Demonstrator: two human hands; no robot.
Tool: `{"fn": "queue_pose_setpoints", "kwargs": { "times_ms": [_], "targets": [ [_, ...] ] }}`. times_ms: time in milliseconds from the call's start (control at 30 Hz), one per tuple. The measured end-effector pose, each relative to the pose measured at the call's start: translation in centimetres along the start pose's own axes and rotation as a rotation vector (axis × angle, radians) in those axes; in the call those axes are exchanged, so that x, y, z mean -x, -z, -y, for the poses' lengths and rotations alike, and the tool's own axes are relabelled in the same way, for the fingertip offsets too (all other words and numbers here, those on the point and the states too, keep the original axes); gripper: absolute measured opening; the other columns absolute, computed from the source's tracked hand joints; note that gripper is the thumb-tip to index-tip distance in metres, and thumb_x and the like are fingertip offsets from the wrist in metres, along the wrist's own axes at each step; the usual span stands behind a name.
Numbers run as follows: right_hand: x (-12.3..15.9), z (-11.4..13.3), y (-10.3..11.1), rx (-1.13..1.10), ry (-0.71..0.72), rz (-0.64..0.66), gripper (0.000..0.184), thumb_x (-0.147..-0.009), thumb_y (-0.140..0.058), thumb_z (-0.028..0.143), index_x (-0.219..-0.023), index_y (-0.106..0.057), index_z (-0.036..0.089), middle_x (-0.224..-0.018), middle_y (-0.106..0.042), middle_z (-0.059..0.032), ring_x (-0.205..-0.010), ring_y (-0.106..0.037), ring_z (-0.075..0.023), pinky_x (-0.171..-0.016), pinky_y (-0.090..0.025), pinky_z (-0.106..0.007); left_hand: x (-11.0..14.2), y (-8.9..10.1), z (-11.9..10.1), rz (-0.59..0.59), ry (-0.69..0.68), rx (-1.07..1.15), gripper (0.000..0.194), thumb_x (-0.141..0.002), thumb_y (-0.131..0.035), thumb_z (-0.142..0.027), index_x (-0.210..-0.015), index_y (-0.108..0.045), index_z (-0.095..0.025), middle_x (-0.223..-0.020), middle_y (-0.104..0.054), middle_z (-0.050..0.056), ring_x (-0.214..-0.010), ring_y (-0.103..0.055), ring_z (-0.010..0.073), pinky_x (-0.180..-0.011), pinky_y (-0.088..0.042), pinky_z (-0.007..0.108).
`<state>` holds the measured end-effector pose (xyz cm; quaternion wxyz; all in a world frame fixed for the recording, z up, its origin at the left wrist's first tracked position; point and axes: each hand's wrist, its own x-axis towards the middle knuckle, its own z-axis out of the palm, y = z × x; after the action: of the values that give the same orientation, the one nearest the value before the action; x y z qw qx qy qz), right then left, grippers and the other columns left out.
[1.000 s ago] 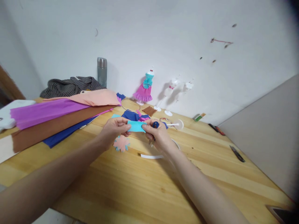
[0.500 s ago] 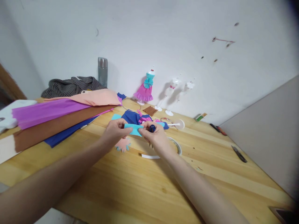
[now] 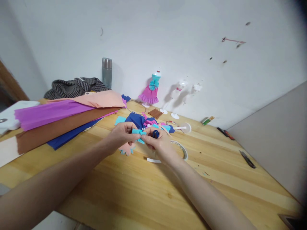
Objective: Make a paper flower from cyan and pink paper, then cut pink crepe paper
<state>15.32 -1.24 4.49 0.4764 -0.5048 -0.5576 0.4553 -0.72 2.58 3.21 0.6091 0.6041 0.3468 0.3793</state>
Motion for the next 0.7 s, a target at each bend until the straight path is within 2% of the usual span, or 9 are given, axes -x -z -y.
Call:
{"fn": "queue_pose_setpoints", "kwargs": {
  "times_ms": [200, 433, 533, 700],
  "targets": [
    [0.0, 0.4, 0.2, 0.01, 0.054, -0.054, 0.021, -0.066, -0.068, 0.034, -0.063, -0.054, 0.019, -0.045, -0.043, 0.0076, -0.041, -0.032, -0.0064, -0.042, -0.022, -0.023, 0.0, 0.0, -1.0, -0.112, 0.002, -0.112, 0.019, -0.058, -0.065, -0.028, -0.066, -0.054, -0.016, -0.046, -0.049, -0.007, -0.042, -0.044, 0.0066, -0.043, -0.034, 0.019],
    [-0.1, -0.6, -0.2, 0.13, 0.123, -0.067, 0.017, -0.068, -0.065, 0.032, -0.063, -0.056, 0.019, -0.046, -0.042, 0.0071, -0.043, -0.032, -0.007, -0.043, -0.023, -0.024, -0.2, -0.2, -0.3, -0.241, -0.034, -0.239, 0.011, -0.061, -0.061, -0.024, -0.063, -0.053, -0.017, -0.045, -0.048, -0.007, -0.041, -0.043, 0.0067, -0.042, -0.031, 0.018],
    [-0.1, -0.7, -0.4, 0.13, 0.115, -0.045, 0.017, -0.068, -0.065, 0.033, -0.064, -0.057, 0.019, -0.046, -0.042, 0.0073, -0.042, -0.033, -0.007, -0.043, -0.024, -0.023, 0.1, -0.5, -0.4, -0.213, 0.021, -0.186, 0.013, -0.06, -0.062, -0.024, -0.063, -0.052, -0.017, -0.044, -0.048, -0.007, -0.041, -0.043, 0.0065, -0.041, -0.031, 0.018],
    [0.1, -0.4, -0.5, 0.02, 0.034, -0.005, 0.021, -0.065, -0.068, 0.036, -0.065, -0.057, 0.018, -0.045, -0.042, 0.008, -0.039, -0.033, -0.0059, -0.04, -0.023, -0.022, 0.4, -0.5, -0.5, -0.084, 0.101, -0.007, 0.019, -0.059, -0.065, -0.026, -0.069, -0.054, -0.015, -0.048, -0.055, -0.004, -0.045, -0.05, 0.0083, -0.046, -0.039, 0.019]
  ]
}}
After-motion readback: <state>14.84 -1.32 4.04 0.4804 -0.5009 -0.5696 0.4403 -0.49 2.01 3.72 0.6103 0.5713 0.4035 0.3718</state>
